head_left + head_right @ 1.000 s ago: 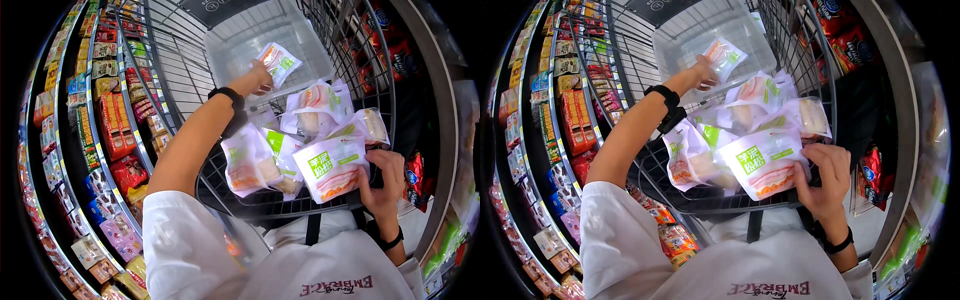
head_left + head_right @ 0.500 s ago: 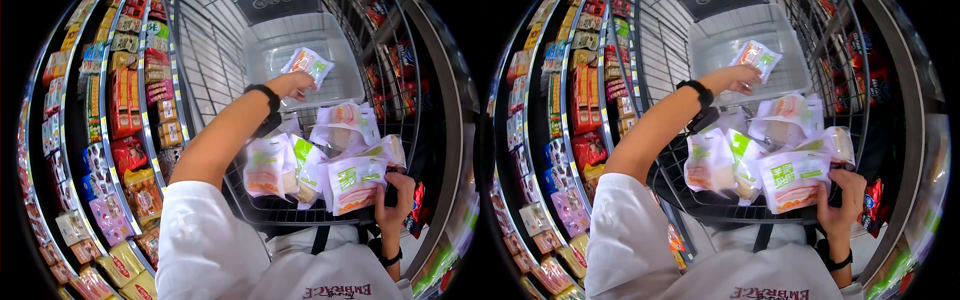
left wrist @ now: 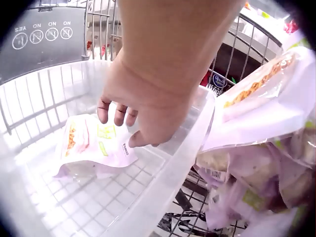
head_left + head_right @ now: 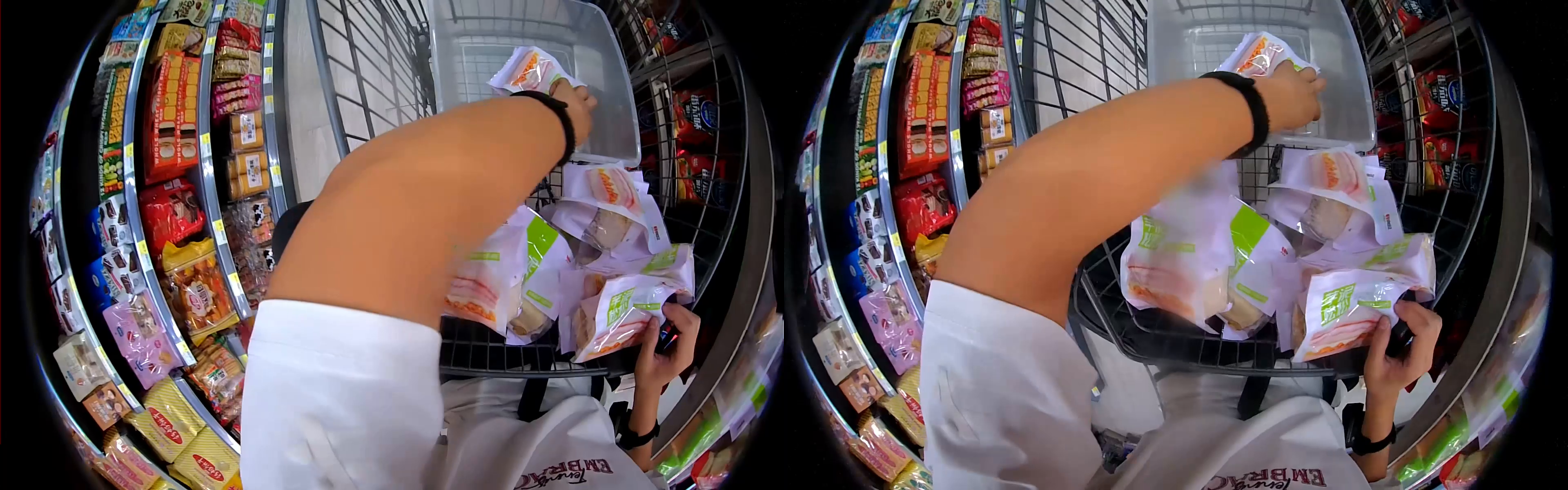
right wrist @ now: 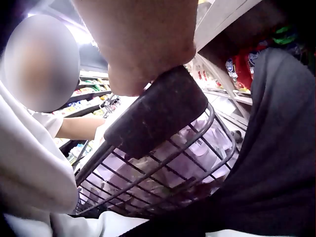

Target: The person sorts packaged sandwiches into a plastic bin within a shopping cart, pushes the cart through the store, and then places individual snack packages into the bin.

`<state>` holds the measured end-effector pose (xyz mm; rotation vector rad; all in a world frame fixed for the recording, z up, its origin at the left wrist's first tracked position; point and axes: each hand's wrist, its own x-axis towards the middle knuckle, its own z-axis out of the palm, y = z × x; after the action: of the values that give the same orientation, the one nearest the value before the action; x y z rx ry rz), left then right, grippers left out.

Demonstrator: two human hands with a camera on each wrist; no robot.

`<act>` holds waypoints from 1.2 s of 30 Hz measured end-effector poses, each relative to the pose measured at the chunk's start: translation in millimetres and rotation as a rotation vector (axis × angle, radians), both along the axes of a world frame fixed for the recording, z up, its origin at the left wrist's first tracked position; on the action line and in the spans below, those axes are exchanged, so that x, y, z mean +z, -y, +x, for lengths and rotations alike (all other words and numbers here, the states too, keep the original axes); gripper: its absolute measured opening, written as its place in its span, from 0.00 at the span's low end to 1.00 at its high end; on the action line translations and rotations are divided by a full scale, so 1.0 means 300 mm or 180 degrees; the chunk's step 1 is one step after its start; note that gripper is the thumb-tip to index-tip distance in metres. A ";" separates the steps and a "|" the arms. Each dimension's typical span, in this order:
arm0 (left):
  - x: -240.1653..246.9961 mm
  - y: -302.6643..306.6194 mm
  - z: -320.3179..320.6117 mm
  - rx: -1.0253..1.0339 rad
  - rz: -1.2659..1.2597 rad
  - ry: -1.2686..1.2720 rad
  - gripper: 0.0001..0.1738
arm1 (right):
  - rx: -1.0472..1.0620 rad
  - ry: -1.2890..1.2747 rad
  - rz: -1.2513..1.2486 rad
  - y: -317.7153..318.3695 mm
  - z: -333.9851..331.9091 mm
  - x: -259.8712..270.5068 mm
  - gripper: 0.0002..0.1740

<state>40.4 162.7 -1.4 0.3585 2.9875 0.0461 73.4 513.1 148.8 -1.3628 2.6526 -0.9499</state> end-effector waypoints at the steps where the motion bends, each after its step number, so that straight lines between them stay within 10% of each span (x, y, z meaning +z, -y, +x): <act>1: 0.007 -0.015 0.004 0.0211 -0.0328 0.0323 0.22 | -0.0005 -0.0038 0.0053 -0.009 0.000 0.000 0.13; 7: 0.036 0.029 0.011 0.0148 -0.0464 0.0703 0.16 | -0.0022 -0.0103 0.0067 0.009 0.003 -0.002 0.12; 16: 0.295 0.190 -0.001 0.0034 -0.0463 -0.1191 0.15 | 0.0006 -0.0201 -0.0020 0.043 0.003 0.033 0.12; 22: 0.673 0.214 0.055 0.1548 0.3976 0.0580 0.15 | 0.0062 -0.0189 -0.0301 0.044 -0.007 0.051 0.15; 26: 0.823 0.186 0.132 0.1442 0.5134 0.0841 0.15 | 0.0071 -0.0106 -0.0361 0.044 -0.007 0.069 0.19; 36: 0.982 0.129 0.227 0.0980 0.4980 0.1276 0.23 | 0.0112 -0.0131 -0.0414 0.037 0.001 0.067 0.20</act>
<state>108.6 124.1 293.3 -0.0335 1.9339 2.1162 73.5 501.9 169.0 -1.4643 2.6285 -1.1203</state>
